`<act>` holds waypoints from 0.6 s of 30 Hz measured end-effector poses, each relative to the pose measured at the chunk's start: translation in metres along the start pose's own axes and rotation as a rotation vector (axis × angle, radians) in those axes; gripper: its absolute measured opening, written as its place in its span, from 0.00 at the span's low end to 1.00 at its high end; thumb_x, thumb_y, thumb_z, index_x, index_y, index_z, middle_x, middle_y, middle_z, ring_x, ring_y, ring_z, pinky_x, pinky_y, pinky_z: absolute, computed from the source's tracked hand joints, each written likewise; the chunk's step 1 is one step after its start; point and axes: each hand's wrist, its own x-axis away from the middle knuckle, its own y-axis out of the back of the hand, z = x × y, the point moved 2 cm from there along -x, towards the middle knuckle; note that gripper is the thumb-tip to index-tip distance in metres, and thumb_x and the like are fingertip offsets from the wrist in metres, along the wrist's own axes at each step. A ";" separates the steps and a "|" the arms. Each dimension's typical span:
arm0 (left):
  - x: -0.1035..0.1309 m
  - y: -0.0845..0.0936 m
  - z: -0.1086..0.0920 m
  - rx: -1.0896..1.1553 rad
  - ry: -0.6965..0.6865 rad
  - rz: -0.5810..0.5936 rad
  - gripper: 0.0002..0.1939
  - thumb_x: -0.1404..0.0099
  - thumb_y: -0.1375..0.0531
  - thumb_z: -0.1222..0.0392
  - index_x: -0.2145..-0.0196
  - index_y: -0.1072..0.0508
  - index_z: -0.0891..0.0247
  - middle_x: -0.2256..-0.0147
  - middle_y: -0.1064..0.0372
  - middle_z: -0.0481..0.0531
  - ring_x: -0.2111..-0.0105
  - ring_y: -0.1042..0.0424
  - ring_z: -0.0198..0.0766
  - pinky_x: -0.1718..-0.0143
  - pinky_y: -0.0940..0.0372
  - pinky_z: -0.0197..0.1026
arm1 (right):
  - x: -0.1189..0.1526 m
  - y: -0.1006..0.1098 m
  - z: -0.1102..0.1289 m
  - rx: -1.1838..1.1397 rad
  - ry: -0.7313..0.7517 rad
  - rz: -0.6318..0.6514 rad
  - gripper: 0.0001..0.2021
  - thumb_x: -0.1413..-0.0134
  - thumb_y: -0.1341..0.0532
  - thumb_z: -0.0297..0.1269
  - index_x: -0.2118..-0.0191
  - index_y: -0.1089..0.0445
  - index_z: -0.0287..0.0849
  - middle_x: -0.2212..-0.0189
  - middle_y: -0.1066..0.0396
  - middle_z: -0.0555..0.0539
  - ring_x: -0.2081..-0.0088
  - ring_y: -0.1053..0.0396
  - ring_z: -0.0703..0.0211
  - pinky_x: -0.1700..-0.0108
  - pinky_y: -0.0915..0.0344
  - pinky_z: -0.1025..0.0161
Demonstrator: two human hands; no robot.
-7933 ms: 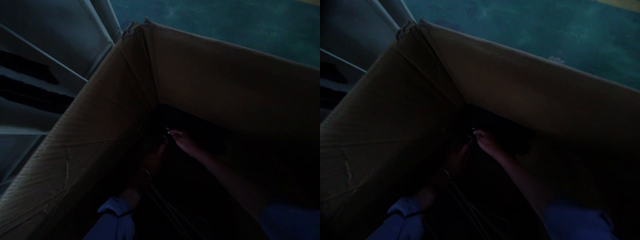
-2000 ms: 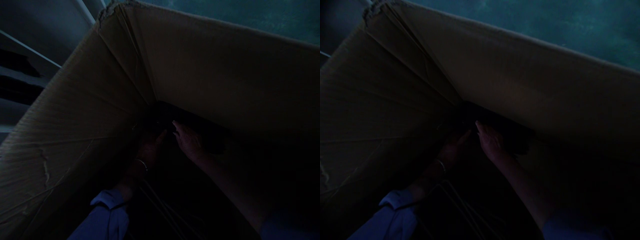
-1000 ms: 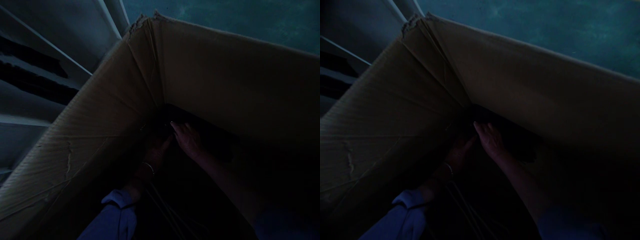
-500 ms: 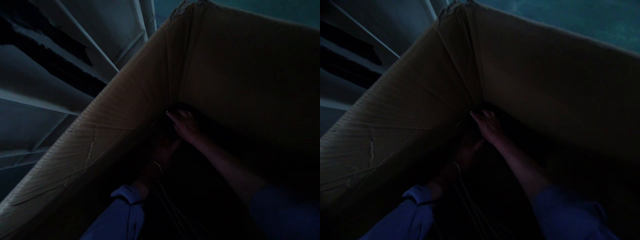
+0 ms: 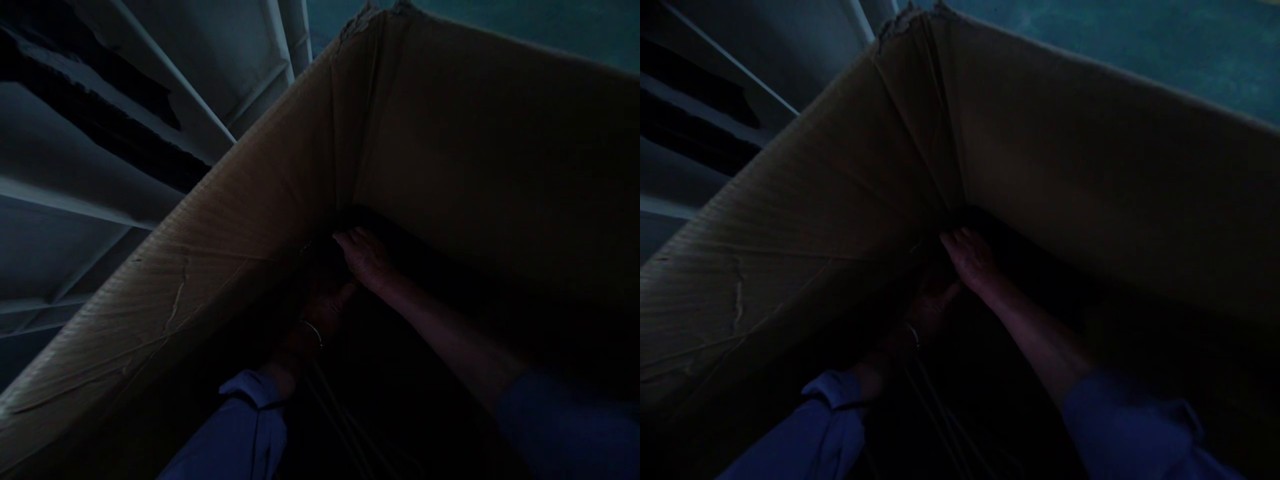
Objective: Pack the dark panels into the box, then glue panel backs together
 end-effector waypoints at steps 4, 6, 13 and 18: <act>0.000 0.003 -0.002 -0.005 0.019 0.013 0.31 0.41 0.47 0.64 0.41 0.50 0.53 0.42 0.50 0.58 0.41 0.55 0.50 0.43 0.57 0.61 | 0.001 0.003 -0.005 -0.202 -0.161 -0.091 0.17 0.51 0.49 0.20 0.55 0.36 0.37 0.65 0.30 0.42 0.62 0.36 0.56 0.59 0.38 0.61; 0.000 0.003 -0.002 -0.005 0.027 0.024 0.30 0.42 0.46 0.63 0.42 0.48 0.54 0.44 0.47 0.59 0.42 0.53 0.51 0.43 0.56 0.60 | 0.003 0.004 -0.008 -0.311 -0.208 -0.154 0.16 0.54 0.48 0.20 0.58 0.36 0.39 0.68 0.31 0.45 0.64 0.34 0.58 0.60 0.37 0.62; -0.003 0.003 -0.002 -0.002 0.051 0.034 0.31 0.42 0.46 0.61 0.42 0.49 0.52 0.43 0.48 0.58 0.41 0.54 0.52 0.43 0.55 0.61 | 0.019 0.022 -0.012 -0.486 -0.300 -0.263 0.13 0.55 0.47 0.22 0.63 0.39 0.44 0.68 0.30 0.49 0.65 0.32 0.61 0.62 0.36 0.63; -0.006 0.002 -0.002 0.000 0.043 0.027 0.31 0.42 0.46 0.63 0.42 0.49 0.53 0.41 0.51 0.57 0.40 0.57 0.51 0.43 0.55 0.60 | 0.023 0.031 -0.011 -0.511 -0.367 -0.255 0.12 0.55 0.46 0.24 0.62 0.40 0.45 0.68 0.31 0.49 0.65 0.32 0.60 0.63 0.35 0.62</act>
